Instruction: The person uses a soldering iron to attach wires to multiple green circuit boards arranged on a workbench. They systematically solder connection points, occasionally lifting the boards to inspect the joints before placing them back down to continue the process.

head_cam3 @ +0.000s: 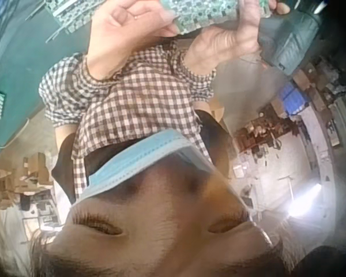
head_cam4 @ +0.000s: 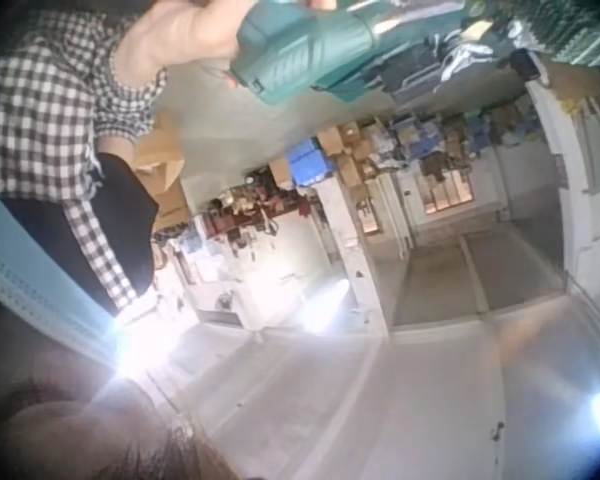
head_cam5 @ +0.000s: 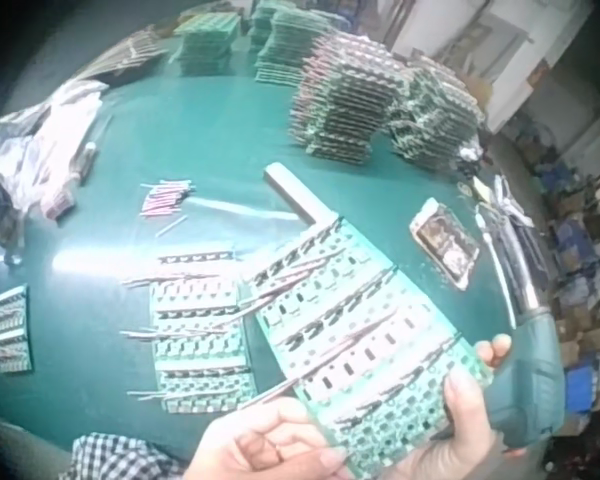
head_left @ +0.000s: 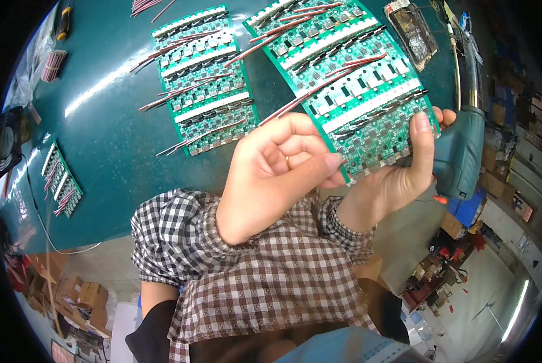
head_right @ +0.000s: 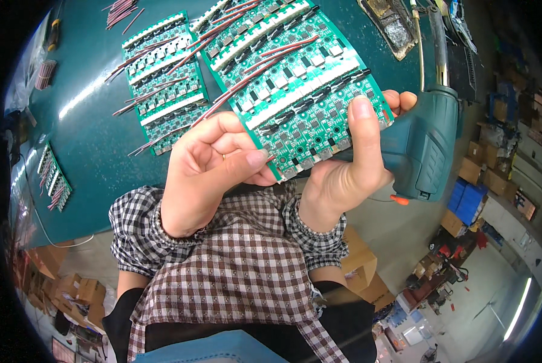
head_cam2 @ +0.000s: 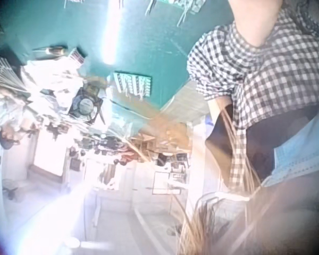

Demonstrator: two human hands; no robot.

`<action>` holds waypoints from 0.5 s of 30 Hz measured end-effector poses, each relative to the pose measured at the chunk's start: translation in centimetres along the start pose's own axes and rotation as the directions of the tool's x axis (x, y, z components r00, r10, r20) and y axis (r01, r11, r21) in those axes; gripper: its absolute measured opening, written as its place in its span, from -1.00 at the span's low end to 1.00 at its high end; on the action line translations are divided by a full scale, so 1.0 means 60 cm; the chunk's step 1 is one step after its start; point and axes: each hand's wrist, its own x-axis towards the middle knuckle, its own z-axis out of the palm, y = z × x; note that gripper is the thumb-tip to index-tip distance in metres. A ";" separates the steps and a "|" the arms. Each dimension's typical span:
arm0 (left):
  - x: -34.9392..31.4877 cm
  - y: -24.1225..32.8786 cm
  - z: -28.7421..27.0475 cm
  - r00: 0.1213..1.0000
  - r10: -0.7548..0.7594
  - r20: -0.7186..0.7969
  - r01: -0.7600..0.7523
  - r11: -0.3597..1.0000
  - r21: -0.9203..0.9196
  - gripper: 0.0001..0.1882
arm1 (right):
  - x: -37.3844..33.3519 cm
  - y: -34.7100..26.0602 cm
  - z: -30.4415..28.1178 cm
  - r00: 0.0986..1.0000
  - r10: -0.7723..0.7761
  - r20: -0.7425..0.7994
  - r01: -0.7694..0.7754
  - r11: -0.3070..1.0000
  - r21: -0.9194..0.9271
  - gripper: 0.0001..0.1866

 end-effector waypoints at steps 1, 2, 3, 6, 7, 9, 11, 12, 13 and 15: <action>0.000 0.001 0.000 1.000 -0.003 -0.003 0.003 1.000 -0.006 -0.76 | 0.000 0.001 0.001 1.000 0.005 -0.003 -0.005 1.000 0.005 -0.54; -0.001 0.002 0.002 1.000 -0.006 -0.005 0.006 1.000 -0.012 -0.76 | -0.001 0.000 0.002 1.000 0.007 -0.005 -0.007 1.000 0.008 -0.54; -0.001 0.003 0.002 1.000 -0.011 -0.005 0.011 1.000 -0.019 -0.76 | -0.001 0.000 0.002 1.000 0.010 -0.006 -0.010 1.000 0.008 -0.53; 0.001 0.003 0.005 1.000 -0.017 -0.016 0.016 1.000 -0.020 -0.78 | -0.001 0.000 0.004 1.000 0.012 -0.012 -0.012 1.000 0.010 -0.53; 0.001 0.003 0.005 1.000 -0.015 -0.013 0.014 1.000 -0.022 -0.77 | -0.002 -0.001 0.004 1.000 0.013 -0.014 -0.013 1.000 0.012 -0.53; 0.002 0.002 0.003 1.000 -0.009 -0.011 0.009 1.000 -0.025 -0.77 | -0.002 -0.001 0.004 1.000 0.016 -0.012 -0.016 1.000 0.012 -0.52; 0.001 -0.002 0.001 1.000 0.017 -0.012 -0.017 1.000 -0.025 -0.76 | -0.003 0.000 0.005 1.000 0.023 -0.011 -0.023 1.000 0.017 -0.52; 0.002 -0.003 0.000 1.000 0.027 -0.009 -0.027 0.999 -0.025 -0.75 | -0.003 -0.001 0.005 1.000 0.024 -0.012 -0.024 1.000 0.015 -0.52; 0.003 -0.005 0.003 0.999 0.040 -0.027 -0.040 0.999 -0.020 -0.76 | -0.002 -0.002 0.005 1.000 0.026 -0.017 -0.026 1.000 0.015 -0.52; 0.005 -0.007 0.008 0.996 0.068 -0.064 -0.069 0.998 -0.008 -0.76 | -0.003 -0.001 0.005 0.999 0.031 -0.019 -0.031 0.999 0.019 -0.51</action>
